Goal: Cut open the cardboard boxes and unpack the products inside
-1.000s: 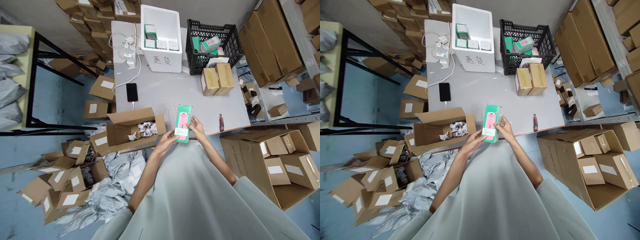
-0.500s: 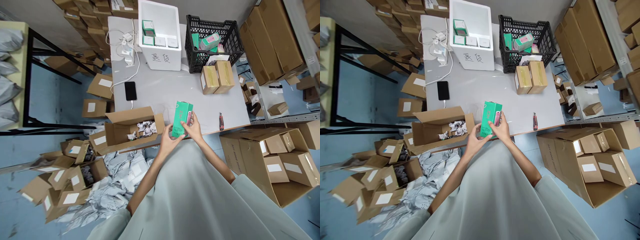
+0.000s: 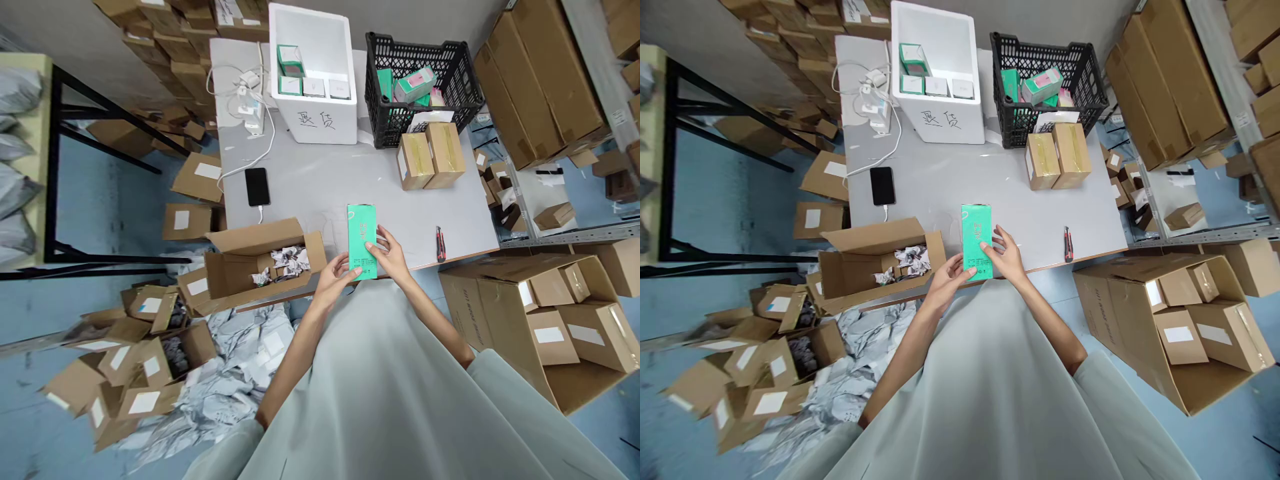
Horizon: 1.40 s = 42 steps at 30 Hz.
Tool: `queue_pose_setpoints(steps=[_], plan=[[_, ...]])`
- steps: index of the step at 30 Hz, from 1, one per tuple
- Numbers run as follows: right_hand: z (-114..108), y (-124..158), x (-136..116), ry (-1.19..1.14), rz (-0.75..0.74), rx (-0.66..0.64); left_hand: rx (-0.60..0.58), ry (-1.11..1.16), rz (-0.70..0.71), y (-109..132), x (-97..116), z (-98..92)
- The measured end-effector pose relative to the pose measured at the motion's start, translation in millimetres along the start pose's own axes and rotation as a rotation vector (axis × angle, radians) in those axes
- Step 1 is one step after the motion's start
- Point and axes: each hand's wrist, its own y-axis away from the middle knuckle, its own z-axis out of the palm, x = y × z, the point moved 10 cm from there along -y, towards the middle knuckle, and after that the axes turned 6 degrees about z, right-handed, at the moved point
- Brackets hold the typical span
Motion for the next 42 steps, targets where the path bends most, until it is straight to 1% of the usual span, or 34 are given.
queue_pose_setpoints(steps=[2,3,4,6,8,9,11,14,16,18,20,22,24,26,28,30,31,33,36,38,40,42], plan=[[-5.4,-1.0,2.0,0.039,0.023,0.078,0.099,-0.107,0.048,-3.4,3.5,-3.4],[-5.9,-1.5,2.2,0.06,0.029,0.094,0.14,-0.168,0.07,-4.1,6.2,-4.3],[-5.2,-2.2,1.3,0.081,0.025,0.095,0.167,-0.226,0.094,-4.3,10.2,-4.0],[-4.9,-4.0,-2.1,0.106,0.004,0.085,0.165,-0.301,0.144,-4.4,20.0,-0.3],[-8.5,-6.2,-3.8,0.078,0.003,0.071,0.103,-0.286,0.155,-5.5,27.5,4.7],[-10.7,-7.3,-3.2,0.044,0.018,0.054,0.058,-0.246,0.136,-6.6,29.1,6.6],[-13.8,-8.1,-1.5,-0.028,0.055,0.002,-0.037,-0.13,0.054,-8.9,27.8,9.8],[-15.9,-5.5,-3.6,-0.077,0.064,-0.059,-0.168,0.035,-0.096,-9.7,19.3,16.6],[-14.7,-3.0,-6.3,-0.077,0.056,-0.081,-0.213,0.09,-0.162,-9.7,13.1,20.0],[-11.1,-1.4,-8.1,-0.072,0.057,-0.1,-0.211,0.102,-0.176,-11.6,9.1,19.9],[-9.4,-1.5,-10.0,-0.063,0.053,-0.085,-0.182,0.083,-0.153,-15.8,7.7,17.4],[-12.5,-2.7,-11.9,-0.04,0.042,-0.021,-0.132,0.035,-0.111,-21.2,8.2,13.7],[-17.6,-3.9,-12.1,-0.003,0.042,0.062,-0.056,-0.052,-0.049,-26.1,11.6,10.0],[-20.1,-5.0,-9.8,0.036,0.057,0.108,0.036,-0.181,0.042,-28.2,19.6,8.8],[-22.2,-6.2,-7.2,0.078,0.067,0.131,0.101,-0.31,0.152,-26.5,31.6,13.7],[-29.1,-6.8,-4.5,0.097,0.075,0.165,0.095,-0.356,0.232,-24.4,40.5,24.3],[-33.4,-6.7,-2.7,0.083,0.083,0.175,0.069,-0.335,0.243,-24.6,41.9,29.5],[-40.7,-6.0,1.2,0.008,0.107,0.155,-0.005,-0.228,0.189,-28.3,37.3,37.2],[-47.9,-3.2,3.0,-0.105,0.132,0.083,-0.119,-0.036,-0.015,-37.4,18.8,45.5],[-53.1,-2.8,1.8,-0.131,0.142,0.058,-0.198,0.064,-0.132,-41.7,8.1,54.5],[-56.9,-6.3,0.8,-0.143,0.156,0.034,-0.243,0.126,-0.184,-46.1,3.5,63.7],[-60.5,-14.2,-0.8,-0.156,0.162,0.009,-0.239,0.153,-0.187,-52.0,3.2,70.9]])
